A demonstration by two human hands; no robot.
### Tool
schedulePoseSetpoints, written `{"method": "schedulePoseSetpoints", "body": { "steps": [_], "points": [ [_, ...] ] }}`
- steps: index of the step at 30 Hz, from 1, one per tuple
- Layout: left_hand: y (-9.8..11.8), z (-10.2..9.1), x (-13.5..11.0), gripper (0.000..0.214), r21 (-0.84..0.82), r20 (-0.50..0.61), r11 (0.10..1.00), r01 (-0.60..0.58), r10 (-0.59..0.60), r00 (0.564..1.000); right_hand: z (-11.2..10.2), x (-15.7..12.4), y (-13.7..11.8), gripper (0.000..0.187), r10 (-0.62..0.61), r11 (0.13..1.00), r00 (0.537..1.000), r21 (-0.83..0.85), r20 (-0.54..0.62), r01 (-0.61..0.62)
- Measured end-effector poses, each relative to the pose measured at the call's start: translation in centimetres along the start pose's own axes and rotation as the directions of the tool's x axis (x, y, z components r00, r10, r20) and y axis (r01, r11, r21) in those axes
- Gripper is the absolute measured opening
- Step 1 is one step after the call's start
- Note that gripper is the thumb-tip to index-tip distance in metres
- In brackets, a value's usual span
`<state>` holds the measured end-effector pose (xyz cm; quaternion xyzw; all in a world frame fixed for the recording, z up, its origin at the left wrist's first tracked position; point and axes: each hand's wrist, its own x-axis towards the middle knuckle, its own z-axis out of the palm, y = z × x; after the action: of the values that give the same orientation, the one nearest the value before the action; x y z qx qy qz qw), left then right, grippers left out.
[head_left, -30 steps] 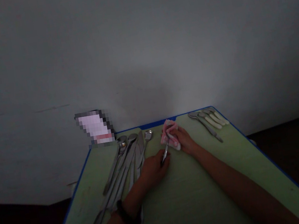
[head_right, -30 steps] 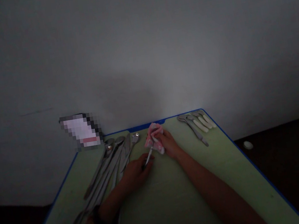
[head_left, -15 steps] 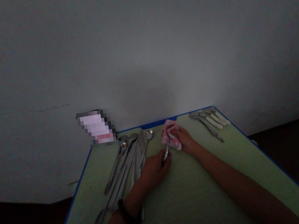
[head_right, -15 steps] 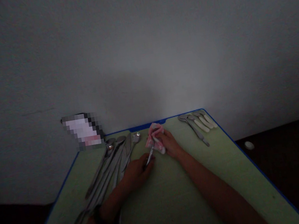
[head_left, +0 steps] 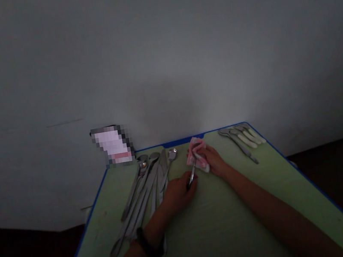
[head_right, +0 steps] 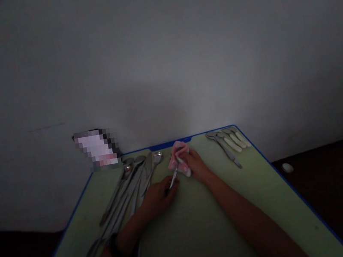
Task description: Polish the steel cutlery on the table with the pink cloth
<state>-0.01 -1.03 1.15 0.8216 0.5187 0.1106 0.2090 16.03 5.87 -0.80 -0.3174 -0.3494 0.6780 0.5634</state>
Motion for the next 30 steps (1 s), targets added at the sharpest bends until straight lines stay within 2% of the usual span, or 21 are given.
{"method": "schedulePoseSetpoints", "body": {
  "steps": [6, 12, 17, 22, 26, 30],
  "points": [
    [-0.1, 0.1, -0.1, 0.03, -0.005, -0.009, 1.0, -0.021, 0.021, 1.0, -0.2, 0.1, 0.2, 0.017, 0.004, 1.0, 1.0, 0.011, -0.011, -0.004],
    [0.1, -0.3, 0.0, 0.034, 0.009, 0.029, 1.0, -0.016, 0.016, 0.999, -0.3, 0.4, 0.4, 0.027, -0.015, 0.995, 0.997, 0.095, -0.073, 0.022],
    [0.3, -0.5, 0.0, 0.039, -0.017, 0.033, 1.0, -0.006, 0.007, 0.999, -0.1, 0.4, 0.1, 0.022, -0.036, 0.986, 0.99, 0.159, -0.136, 0.058],
    [0.2, -0.4, 0.0, 0.039, 0.01, 0.02, 0.999, -0.035, 0.035, 0.999, 0.0, 0.5, -0.7, 0.015, 0.027, 0.94, 0.995, 0.342, -0.095, 0.007],
    [0.0, -0.2, 0.0, 0.038, 0.038, 0.012, 0.998, -0.047, 0.046, 0.999, -0.1, 0.6, -0.9, 0.013, 0.0, 0.928, 0.992, 0.37, -0.124, 0.047],
    [0.0, -0.1, 0.0, 0.041, 0.128, 0.028, 0.991, -0.05, 0.047, 0.999, -0.1, 0.6, -0.9, 0.013, 0.005, 0.931, 0.999, 0.366, -0.052, 0.014]
  ]
}}
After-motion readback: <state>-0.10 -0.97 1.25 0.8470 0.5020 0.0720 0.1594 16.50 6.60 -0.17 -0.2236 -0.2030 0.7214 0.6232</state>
